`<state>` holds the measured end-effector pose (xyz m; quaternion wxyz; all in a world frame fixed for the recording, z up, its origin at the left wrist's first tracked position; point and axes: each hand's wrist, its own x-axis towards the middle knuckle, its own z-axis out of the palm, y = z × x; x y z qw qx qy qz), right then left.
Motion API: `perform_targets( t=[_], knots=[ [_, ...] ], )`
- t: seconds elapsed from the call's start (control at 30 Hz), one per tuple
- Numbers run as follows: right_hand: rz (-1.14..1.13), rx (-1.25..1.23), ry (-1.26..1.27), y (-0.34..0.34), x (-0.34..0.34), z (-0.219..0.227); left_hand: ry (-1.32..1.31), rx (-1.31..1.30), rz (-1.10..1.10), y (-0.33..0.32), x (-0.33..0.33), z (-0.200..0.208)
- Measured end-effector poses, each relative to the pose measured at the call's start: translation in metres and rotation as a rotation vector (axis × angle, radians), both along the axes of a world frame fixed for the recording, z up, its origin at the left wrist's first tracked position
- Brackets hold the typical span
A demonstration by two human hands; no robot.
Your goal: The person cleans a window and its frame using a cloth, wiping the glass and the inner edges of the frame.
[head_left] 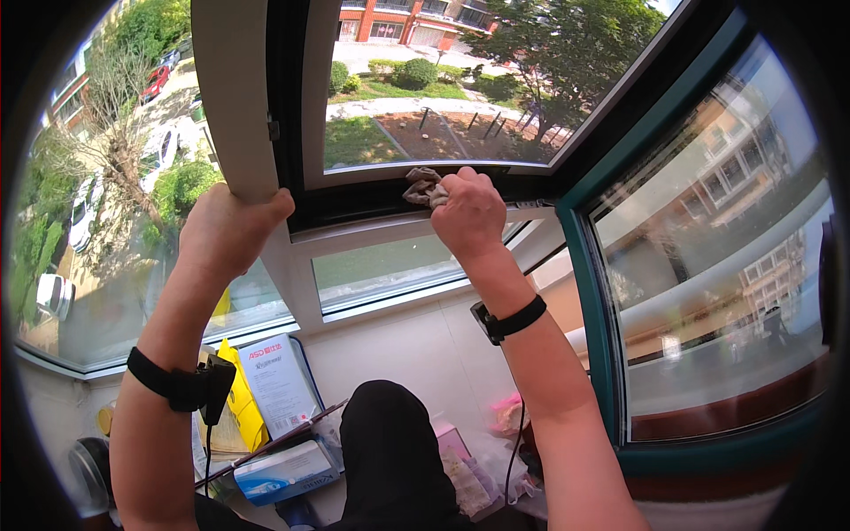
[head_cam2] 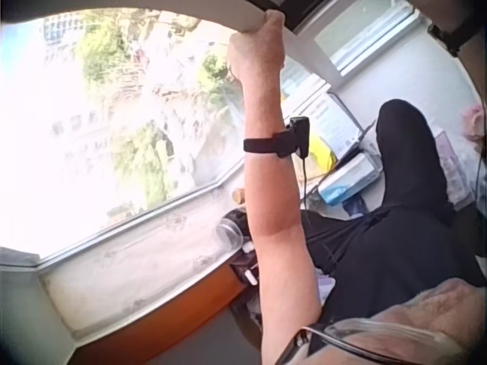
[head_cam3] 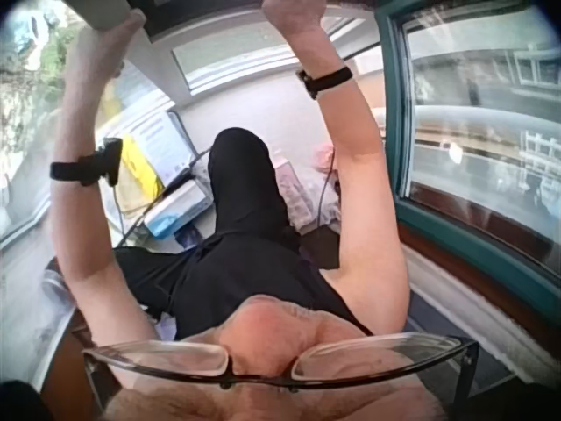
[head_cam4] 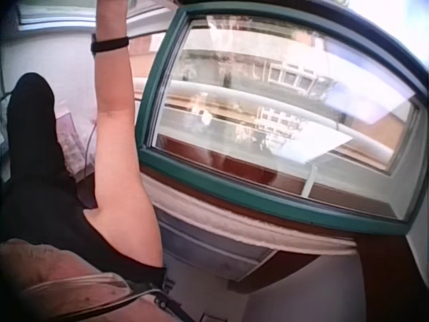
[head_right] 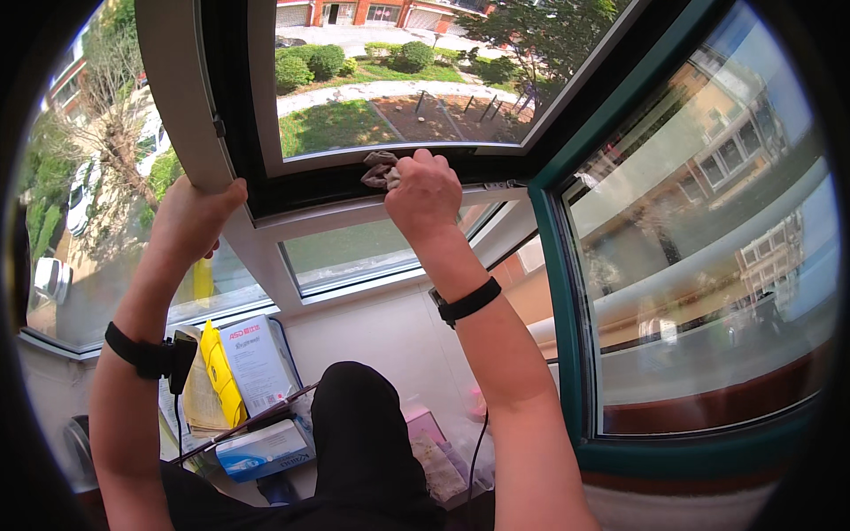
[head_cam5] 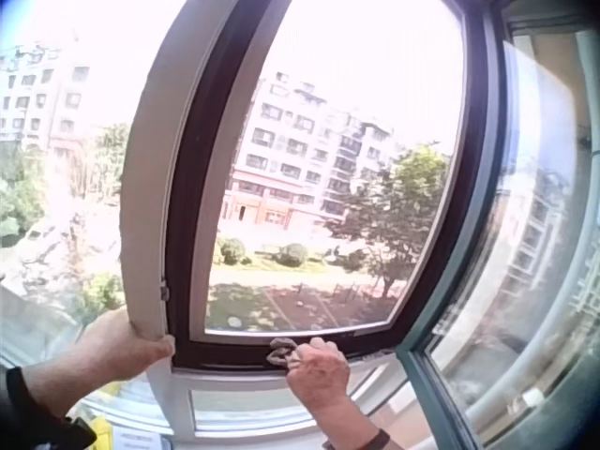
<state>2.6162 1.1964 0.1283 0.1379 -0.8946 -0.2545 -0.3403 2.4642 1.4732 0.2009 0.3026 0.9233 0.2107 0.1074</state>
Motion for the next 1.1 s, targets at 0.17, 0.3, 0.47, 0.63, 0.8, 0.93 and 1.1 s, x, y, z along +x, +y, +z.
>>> perform_targets(
  t=[0.17, 0.3, 0.47, 0.63, 0.8, 0.93, 1.1],
  knots=[
    [0.216, 0.187, -0.005, 0.034, -0.045, 0.007, 0.052, -0.022, 0.048, 0.006, -0.005, 0.001],
    [0.478, 0.200, 0.017, 0.086, -0.074, -0.016, 0.021, -0.061, -0.001, -0.007, -0.005, 0.013],
    [0.568, 0.286, 0.069, 0.116, -0.087, -0.020, 0.018, -0.100, 0.029, -0.016, -0.007, 0.017],
    [0.577, 0.172, 0.151, 0.117, -0.086, -0.017, 0.017, -0.155, 0.049, -0.015, -0.006, 0.015],
    [0.551, -0.036, 0.337, 0.120, -0.076, -0.001, 0.040, -0.189, 0.040, -0.015, -0.004, 0.012],
    [0.527, -0.193, 0.261, 0.116, -0.074, 0.002, 0.002, -0.219, 0.064, -0.016, -0.006, 0.015],
    [0.428, -0.103, 0.164, 0.071, -0.058, -0.008, 0.025, -0.161, 0.050, -0.013, -0.012, 0.016]
  ],
)
